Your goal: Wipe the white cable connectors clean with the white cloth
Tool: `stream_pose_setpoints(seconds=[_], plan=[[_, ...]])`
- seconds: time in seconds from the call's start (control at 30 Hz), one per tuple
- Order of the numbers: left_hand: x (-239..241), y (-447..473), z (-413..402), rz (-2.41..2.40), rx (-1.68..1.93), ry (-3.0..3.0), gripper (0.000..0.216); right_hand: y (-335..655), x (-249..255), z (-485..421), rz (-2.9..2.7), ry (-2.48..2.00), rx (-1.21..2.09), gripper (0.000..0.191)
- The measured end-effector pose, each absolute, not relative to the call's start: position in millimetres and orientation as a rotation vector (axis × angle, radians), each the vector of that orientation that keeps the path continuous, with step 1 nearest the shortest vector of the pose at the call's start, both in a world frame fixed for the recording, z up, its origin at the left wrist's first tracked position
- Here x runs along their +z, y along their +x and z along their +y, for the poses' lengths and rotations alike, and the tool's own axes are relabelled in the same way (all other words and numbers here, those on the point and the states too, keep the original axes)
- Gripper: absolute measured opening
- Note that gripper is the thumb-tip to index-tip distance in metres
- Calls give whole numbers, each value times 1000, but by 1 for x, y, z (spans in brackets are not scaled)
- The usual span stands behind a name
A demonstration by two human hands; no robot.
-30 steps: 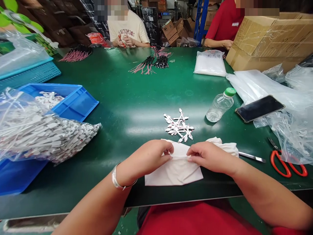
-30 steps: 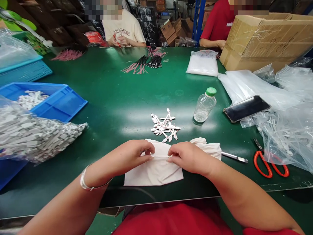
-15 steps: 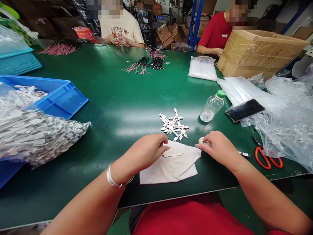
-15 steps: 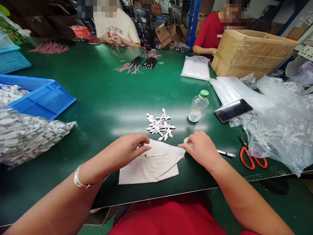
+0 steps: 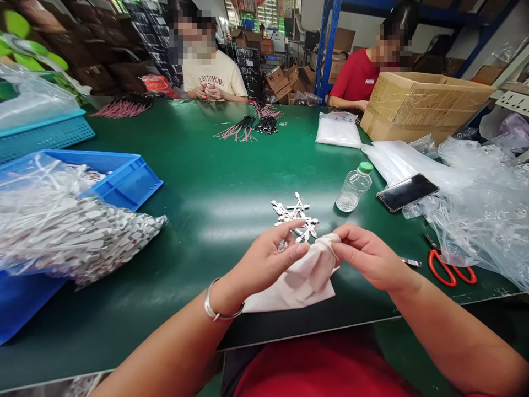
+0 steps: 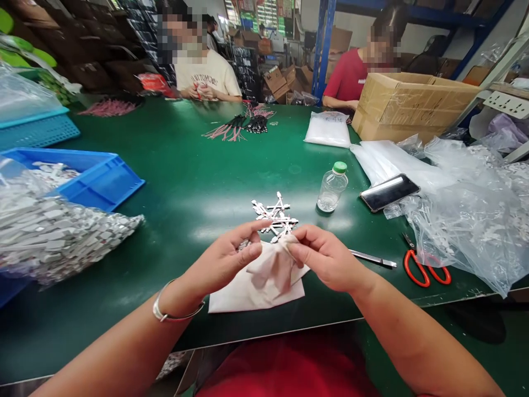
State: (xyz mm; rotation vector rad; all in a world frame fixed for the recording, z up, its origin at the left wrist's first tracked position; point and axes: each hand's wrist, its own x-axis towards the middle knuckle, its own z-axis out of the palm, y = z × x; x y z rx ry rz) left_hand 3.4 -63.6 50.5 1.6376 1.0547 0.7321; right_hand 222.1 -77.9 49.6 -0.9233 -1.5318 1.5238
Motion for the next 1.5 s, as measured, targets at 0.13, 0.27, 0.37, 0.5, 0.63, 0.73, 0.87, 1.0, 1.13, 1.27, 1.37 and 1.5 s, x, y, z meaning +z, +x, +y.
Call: stream_pose_setpoints(seconds=[0.13, 0.27, 0.37, 0.5, 0.63, 0.73, 0.87, 1.0, 1.13, 1.27, 1.37, 1.5], plan=[[52, 4, -68, 786, 552, 1441, 38, 209, 47, -80, -1423, -935, 1736, 29], [53, 5, -72, 801, 600, 1315, 41, 205, 48, -80, -1315, -1019, 1789, 38], [51, 5, -74, 791, 587, 1236, 41, 207, 48, -78, -1334, -1168, 1826, 44], [48, 3, -72, 743, 614, 1104, 41, 211, 46, -77, -1419, -1210, 1754, 36], [47, 5, -67, 810, 664, 1102, 44, 209, 43, -81, -1224, -885, 1677, 32], [43, 12, -67, 881, 670, 1166, 42, 198, 41, -86, -1012, -750, 1724, 33], [34, 21, -70, 993, 732, 1298, 33, 188, 38, -79, -953, -739, 1638, 32], [38, 19, -69, 1144, 758, 1405, 29, 219, 44, -44, -1125, -1030, 833, 34], [47, 12, -68, 1203, 831, 1440, 30, 272, 55, 9, -1364, -1319, -228, 31], [46, 8, -65, 1243, 908, 1509, 28, 293, 57, 49, -1598, -1352, -403, 26], [43, 6, -61, 1311, 950, 1549, 26, 289, 49, 59, -1688, -1364, -368, 25], [42, 2, -57, 1371, 1020, 1598, 23, 290, 37, 61, -1616, -1442, -320, 27]])
